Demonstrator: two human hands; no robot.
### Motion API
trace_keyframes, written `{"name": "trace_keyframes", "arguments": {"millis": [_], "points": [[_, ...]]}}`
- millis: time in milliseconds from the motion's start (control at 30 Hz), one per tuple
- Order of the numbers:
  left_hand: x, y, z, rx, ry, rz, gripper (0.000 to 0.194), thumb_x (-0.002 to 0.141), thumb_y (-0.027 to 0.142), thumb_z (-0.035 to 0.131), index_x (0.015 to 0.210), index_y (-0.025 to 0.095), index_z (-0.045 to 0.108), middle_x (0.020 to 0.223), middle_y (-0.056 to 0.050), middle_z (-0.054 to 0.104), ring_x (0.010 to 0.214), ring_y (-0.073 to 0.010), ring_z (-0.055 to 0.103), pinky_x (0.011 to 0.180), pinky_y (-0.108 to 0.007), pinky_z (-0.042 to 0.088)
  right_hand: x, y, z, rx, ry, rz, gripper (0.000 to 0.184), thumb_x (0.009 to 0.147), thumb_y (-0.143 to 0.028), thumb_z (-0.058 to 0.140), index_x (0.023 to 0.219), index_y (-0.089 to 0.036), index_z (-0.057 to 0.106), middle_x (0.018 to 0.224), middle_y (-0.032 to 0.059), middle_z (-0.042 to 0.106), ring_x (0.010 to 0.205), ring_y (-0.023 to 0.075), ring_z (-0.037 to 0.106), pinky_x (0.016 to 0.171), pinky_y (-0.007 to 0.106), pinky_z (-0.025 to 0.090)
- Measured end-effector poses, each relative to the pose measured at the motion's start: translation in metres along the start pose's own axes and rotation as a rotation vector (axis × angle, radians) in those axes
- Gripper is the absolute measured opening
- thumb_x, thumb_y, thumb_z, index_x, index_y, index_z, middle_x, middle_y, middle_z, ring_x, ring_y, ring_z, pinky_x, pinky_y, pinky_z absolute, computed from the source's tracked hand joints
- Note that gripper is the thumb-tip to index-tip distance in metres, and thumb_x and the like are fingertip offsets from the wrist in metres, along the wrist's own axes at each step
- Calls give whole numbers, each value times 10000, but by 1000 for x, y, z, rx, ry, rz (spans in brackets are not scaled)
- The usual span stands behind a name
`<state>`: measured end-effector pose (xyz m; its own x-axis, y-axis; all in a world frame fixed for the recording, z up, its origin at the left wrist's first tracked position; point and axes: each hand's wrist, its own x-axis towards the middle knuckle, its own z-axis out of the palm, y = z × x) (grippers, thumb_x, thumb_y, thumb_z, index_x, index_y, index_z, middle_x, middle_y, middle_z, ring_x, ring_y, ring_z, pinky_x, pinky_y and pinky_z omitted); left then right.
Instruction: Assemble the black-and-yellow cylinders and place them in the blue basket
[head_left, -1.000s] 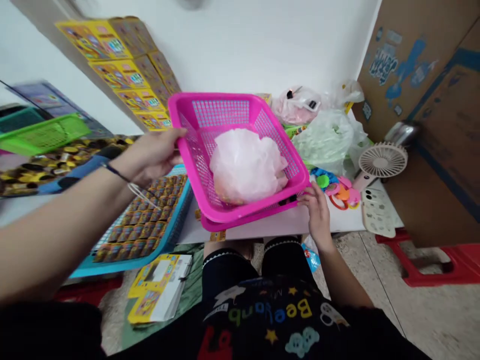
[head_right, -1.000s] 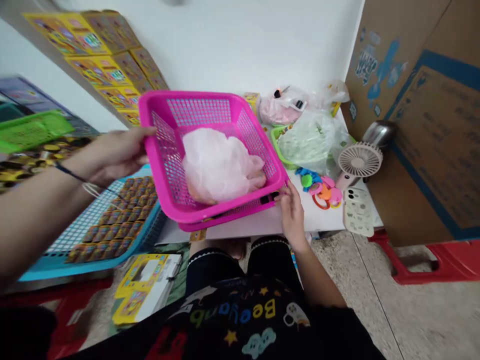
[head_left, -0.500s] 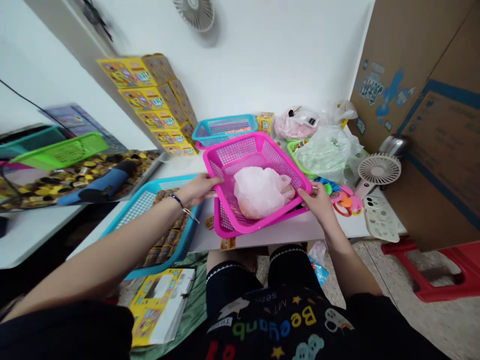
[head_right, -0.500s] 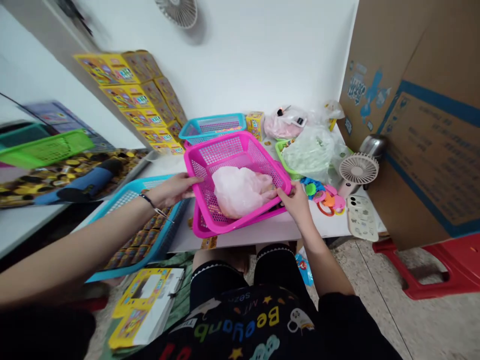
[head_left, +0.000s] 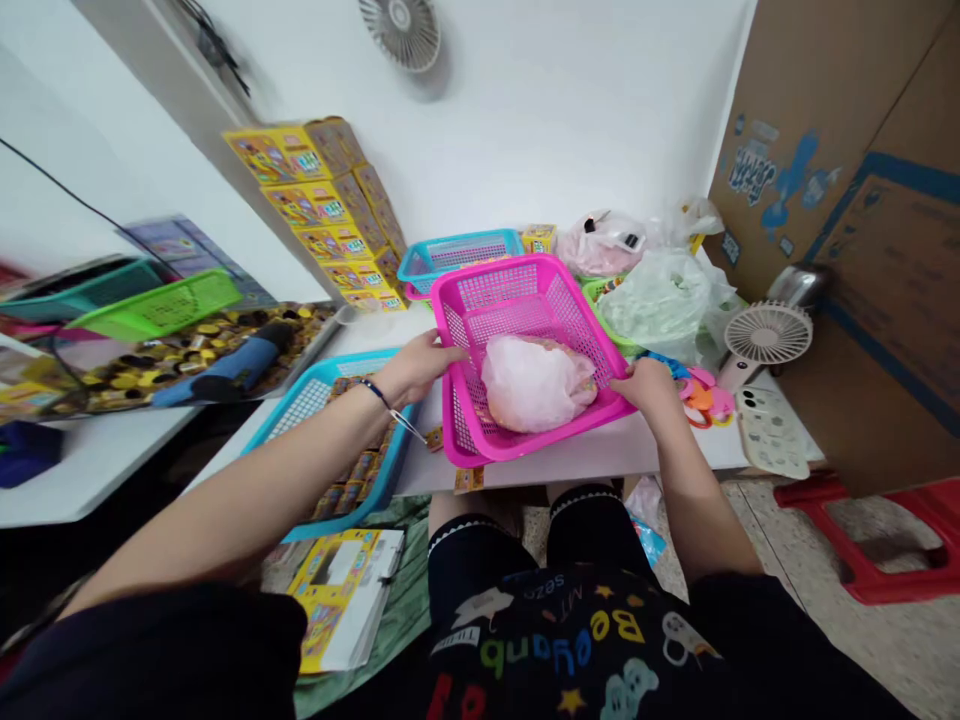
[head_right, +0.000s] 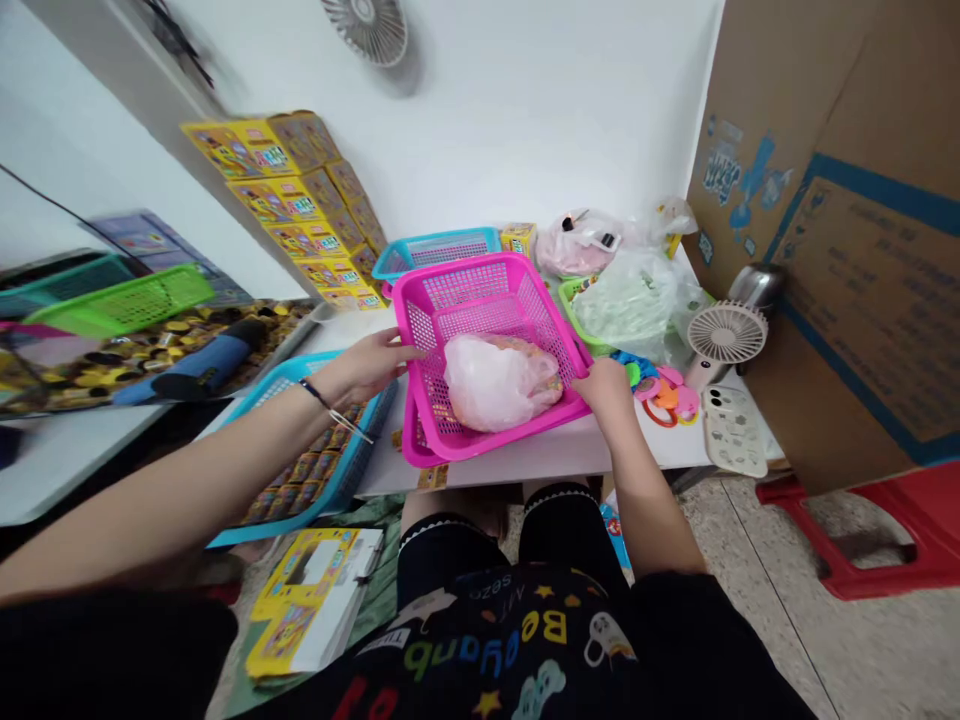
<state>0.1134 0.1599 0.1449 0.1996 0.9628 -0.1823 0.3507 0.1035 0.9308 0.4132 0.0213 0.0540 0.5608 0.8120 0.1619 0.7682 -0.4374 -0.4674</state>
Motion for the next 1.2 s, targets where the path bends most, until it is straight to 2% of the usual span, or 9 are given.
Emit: {"name": "trace_keyframes", "arguments": {"millis": [167,267,367,467,567,700,867,967,1200], "points": [[-2,1,-6,-154,-13,-126,214,837,189,846,827,166,633,774,27,668,671,-101,590,663,-217,504,2,-8,-18,-77,-214,81,178,783,-349,778,723,-183,791,714,124,758,907,310,753,781,328,506],[-6,-3,-13,-194,-40,-199,199,998,233,731,859,130,634,810,18,645,668,-92,587,639,-219,531,4,-15,-27,-71,-281,76,235,804,-376,782,667,-187,754,623,80,697,785,265,715,687,312,462],[-7,-7,-17,-203,-55,-264,210,1030,234,698,865,125,628,789,25,622,645,-84,580,607,-207,533,8,-22,-33,-36,-340,80,302,793,-359,811,573,-205,674,492,7,570,611,196,612,589,295,393],[-1,-7,-18,-191,-60,-297,191,985,194,739,845,125,630,721,40,598,596,-81,563,570,-200,510,11,-28,-42,23,-409,102,354,791,-258,792,502,-218,592,409,-42,474,491,139,504,522,271,357],[11,-4,-19,-173,-61,-302,242,802,82,851,744,135,622,620,40,595,528,-81,528,522,-199,471,14,-36,-54,112,-477,122,365,788,-178,761,479,-213,568,392,-50,471,438,108,451,479,249,346],[26,5,-24,-166,-71,-294,340,623,-65,847,675,158,596,562,38,602,506,-82,515,505,-192,450,22,-47,-71,249,-518,163,314,752,-99,733,501,-202,577,392,-52,473,409,93,416,434,232,330],[33,14,-28,-174,-118,-281,340,604,-74,824,752,167,636,653,27,673,557,-105,580,580,-232,544,24,-60,-82,501,-595,195,169,720,-31,650,729,-200,646,579,-30,667,486,113,583,507,214,523],[35,22,-31,-186,-146,-259,318,619,-69,793,779,172,662,674,4,704,587,-129,617,584,-236,568,21,-68,-88,625,-633,187,310,685,20,593,892,-196,672,724,-6,762,552,123,676,575,223,616],[37,38,-51,-247,-179,-167,226,672,-12,783,798,166,723,695,-44,727,651,-173,657,718,-282,618,27,-83,-116,733,-641,129,220,726,10,630,837,-173,680,674,28,737,543,161,723,528,229,641]]}}
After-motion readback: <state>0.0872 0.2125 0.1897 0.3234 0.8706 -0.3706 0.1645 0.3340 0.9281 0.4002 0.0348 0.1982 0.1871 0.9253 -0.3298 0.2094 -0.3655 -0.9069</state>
